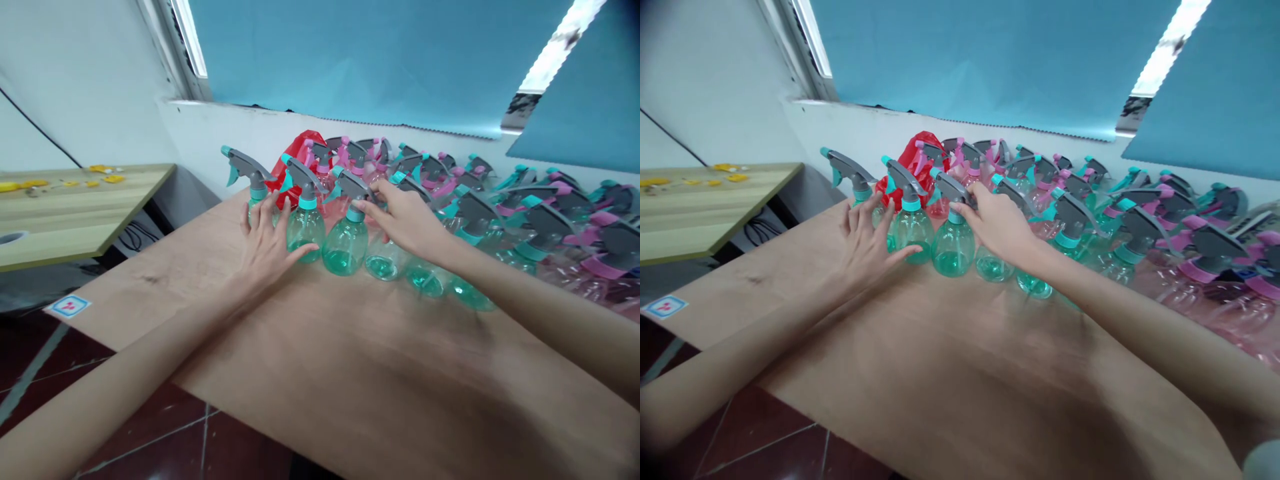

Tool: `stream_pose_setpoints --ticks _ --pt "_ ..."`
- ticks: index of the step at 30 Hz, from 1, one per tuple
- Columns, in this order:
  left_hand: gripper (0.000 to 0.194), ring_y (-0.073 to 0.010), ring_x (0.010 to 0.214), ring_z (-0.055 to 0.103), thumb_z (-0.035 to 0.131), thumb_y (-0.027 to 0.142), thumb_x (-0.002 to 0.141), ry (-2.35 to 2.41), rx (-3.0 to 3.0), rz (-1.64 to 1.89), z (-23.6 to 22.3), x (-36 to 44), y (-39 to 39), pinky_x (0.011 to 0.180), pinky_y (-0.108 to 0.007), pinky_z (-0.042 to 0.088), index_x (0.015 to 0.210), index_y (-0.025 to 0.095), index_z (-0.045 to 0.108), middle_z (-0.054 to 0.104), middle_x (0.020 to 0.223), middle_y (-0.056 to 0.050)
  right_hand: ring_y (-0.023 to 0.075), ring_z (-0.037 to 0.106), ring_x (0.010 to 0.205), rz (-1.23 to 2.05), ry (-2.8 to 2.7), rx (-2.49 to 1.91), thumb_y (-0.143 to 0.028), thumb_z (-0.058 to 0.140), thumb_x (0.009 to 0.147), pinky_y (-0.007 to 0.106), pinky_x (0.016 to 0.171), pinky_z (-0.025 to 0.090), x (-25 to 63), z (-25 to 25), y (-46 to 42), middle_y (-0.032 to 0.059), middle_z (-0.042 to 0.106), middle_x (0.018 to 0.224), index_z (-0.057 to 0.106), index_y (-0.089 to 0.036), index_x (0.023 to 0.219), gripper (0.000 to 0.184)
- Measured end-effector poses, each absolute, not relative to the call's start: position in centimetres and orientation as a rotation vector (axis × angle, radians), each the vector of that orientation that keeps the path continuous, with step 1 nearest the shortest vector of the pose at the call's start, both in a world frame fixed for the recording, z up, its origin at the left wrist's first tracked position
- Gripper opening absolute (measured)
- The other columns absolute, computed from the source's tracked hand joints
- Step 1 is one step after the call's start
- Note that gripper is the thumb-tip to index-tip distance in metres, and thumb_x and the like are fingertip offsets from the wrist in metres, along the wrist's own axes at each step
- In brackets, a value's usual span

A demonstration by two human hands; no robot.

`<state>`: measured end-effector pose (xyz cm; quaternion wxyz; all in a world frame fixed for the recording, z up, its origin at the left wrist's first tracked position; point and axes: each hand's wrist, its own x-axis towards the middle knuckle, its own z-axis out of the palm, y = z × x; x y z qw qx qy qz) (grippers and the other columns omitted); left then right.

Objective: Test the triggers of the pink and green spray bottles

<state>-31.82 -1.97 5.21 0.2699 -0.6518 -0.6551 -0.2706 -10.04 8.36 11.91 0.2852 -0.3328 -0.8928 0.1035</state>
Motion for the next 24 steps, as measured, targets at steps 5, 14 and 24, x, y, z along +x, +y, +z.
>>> stream_pose_setpoints --ticks 5,14,24 --pt "0.067 -0.0373 0.133 0.032 0.061 0.056 0.084 -1.738 -1.776 -0.861 5.3 -30.3 -4.5 0.108 -0.057 0.02 0.139 0.028 0.035 0.035 0.145 -0.012 0.0163 0.06 0.049 0.379 -2.344 -0.869 -0.044 0.047 0.092 0.03 0.056 0.042 -9.5 11.7 7.4 0.0049 0.07 0.074 0.055 -0.02 0.096 0.026" --pt "0.075 -0.0304 0.12 0.05 0.063 0.052 0.085 -1.995 -2.151 -1.241 2.9 -24.3 -7.4 0.095 -0.05 0.045 0.144 0.028 0.024 0.047 0.131 -0.011 0.0115 0.055 0.042 0.614 -2.301 -0.742 -0.055 0.047 0.09 0.027 0.046 0.039 -6.8 11.0 4.1 -0.0017 0.06 0.064 0.058 -0.02 0.086 0.036" --pt "0.084 -0.0356 0.132 0.038 0.072 0.047 0.078 -1.944 -2.453 -1.253 3.9 -19.2 -7.7 0.102 -0.058 0.038 0.143 0.031 0.022 0.039 0.144 -0.011 0.0149 0.055 0.068 0.605 -2.278 -0.654 -0.048 0.057 0.086 0.028 0.06 0.042 -1.2 9.8 2.5 0.0004 0.061 0.078 0.064 -0.019 0.088 0.03"
